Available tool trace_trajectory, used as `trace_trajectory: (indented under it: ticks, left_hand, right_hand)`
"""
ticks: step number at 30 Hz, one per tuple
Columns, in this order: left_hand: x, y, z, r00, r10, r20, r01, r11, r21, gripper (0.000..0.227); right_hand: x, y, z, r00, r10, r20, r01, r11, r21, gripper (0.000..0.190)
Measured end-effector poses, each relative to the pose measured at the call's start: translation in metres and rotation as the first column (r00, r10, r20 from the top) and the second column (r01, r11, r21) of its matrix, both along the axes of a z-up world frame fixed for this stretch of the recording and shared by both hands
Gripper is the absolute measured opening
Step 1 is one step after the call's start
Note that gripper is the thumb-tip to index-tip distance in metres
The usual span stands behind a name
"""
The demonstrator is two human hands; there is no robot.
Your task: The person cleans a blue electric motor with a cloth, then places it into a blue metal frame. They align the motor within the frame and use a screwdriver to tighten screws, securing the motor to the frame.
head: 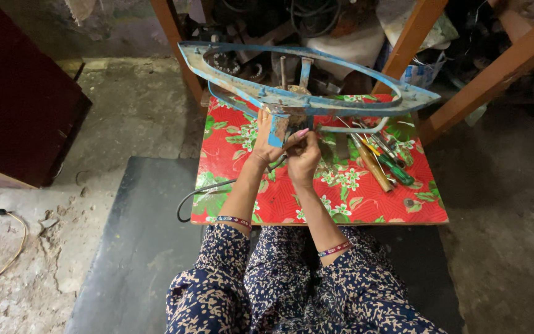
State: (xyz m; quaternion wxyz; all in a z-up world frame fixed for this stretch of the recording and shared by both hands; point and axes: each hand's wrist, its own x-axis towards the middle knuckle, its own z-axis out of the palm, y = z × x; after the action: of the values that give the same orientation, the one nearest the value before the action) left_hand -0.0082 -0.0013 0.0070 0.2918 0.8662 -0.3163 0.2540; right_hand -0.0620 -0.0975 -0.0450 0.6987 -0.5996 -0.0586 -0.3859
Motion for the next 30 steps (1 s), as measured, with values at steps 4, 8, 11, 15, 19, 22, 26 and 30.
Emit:
trace_trajectory:
  ticks: [4,8,11,15,19,22,26,30]
  left_hand:
    - [-0.006,-0.001,0.004,1.000,0.009,-0.002,-0.009,1.000,0.017,0.077]
    - [-0.010,0.000,0.007,0.999,-0.002,0.045,0.001,1.000,0.017,0.069]
    - [-0.012,-0.001,0.010,1.000,0.005,0.022,-0.005,1.000,0.017,0.064]
    - [-0.013,-0.002,0.010,0.999,-0.004,0.034,0.006,0.999,-0.043,0.068]
    - [-0.011,0.000,0.011,0.998,-0.004,0.064,0.004,1.000,0.001,0.058]
    - [-0.012,-0.002,0.010,0.997,-0.007,0.083,0.009,1.000,-0.021,0.065]
    - [-0.012,-0.004,0.009,0.999,0.015,0.038,-0.015,1.000,-0.002,0.066]
    - [-0.007,-0.004,0.005,0.997,0.029,0.068,-0.031,0.999,0.035,0.063]
  right_hand:
    - [-0.004,0.001,0.012,0.981,-0.174,-0.087,0.159,0.975,-0.155,0.017]
    - [-0.014,0.005,0.023,0.956,-0.292,0.037,0.287,0.893,-0.347,0.009]
    - [-0.019,0.008,0.031,0.951,-0.291,0.101,0.308,0.884,-0.351,0.006]
    - [-0.023,0.005,0.036,0.972,-0.230,0.046,0.233,0.921,-0.312,0.009]
    - [-0.021,0.005,0.038,0.958,-0.284,0.043,0.280,0.888,-0.365,0.014]
    - [-0.023,0.012,0.031,0.946,-0.255,0.198,0.314,0.870,-0.381,0.020]
    - [-0.017,0.016,0.018,0.937,-0.347,0.048,0.339,0.863,-0.376,0.015]
    - [-0.005,0.007,0.009,0.930,-0.368,-0.004,0.330,0.839,-0.432,0.017]
